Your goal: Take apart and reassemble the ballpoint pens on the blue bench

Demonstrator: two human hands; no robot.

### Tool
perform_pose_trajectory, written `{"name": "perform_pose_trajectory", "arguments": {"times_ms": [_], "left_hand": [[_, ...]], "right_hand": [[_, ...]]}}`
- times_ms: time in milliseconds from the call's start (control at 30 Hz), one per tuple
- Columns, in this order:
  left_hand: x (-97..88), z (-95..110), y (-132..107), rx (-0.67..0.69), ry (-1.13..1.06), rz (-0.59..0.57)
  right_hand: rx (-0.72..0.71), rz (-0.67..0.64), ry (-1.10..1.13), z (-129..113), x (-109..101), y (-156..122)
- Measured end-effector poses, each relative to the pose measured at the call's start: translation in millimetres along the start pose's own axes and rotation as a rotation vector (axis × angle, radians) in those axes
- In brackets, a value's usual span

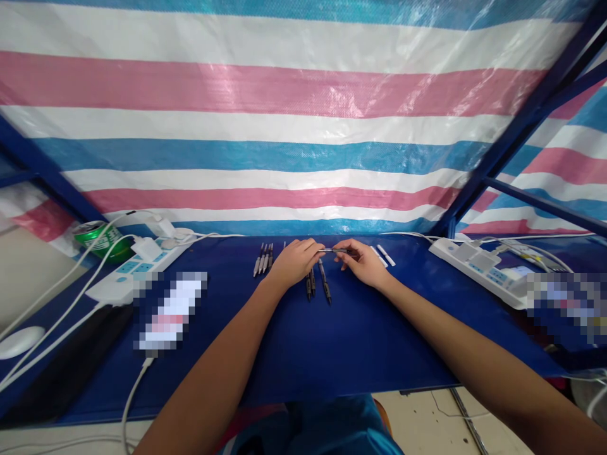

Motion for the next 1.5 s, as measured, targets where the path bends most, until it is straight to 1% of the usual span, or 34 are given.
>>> {"name": "perform_pose_trajectory", "arguments": {"times_ms": [233, 500, 667, 767, 1100, 1233, 1500], "left_hand": [[-0.1, 0.8, 0.1, 0.006, -0.017, -0.006], [-1.4, 1.0, 0.3, -0.008, -0.028, -0.002], [-1.6, 3.0, 0.7, 0.004, -0.023, 0.0], [-1.3, 1.8, 0.4, -0.008, -0.017, -0.004], [-0.2, -0.1, -0.5, -0.026, -0.037, -0.014], [-1.1, 0.8, 0.0, -0.021, -0.04, -0.016], [-2.7, 1.4, -0.1, -0.017, -0.039, -0.003]], "right_hand": [[0.007, 0.008, -0.022, -0.8, -2.2, -0.3], [0.029, 0.036, 0.004, -3.3, -1.6, -0.1], [0.058, -0.014, 0.013, 0.2, 0.6, 0.1], [0.044, 0.021, 0.009, 1.7, -1.8, 0.7], [0.034, 0.008, -0.011, -0.5, -1.7, 0.1], [0.024, 0.032, -0.033, -1.3, -3.4, -0.3], [0.025, 0.025, -0.012, -1.0, -3.2, 0.9]]}}
Point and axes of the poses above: each hand's wrist, its own y-axis towards the middle knuckle, its own x-axis out of the palm, z = x × y, the point moved 6 cm from there along y, towards the middle knuckle, and after that the axes turned 3 degrees about y, right-handed, at the moved point
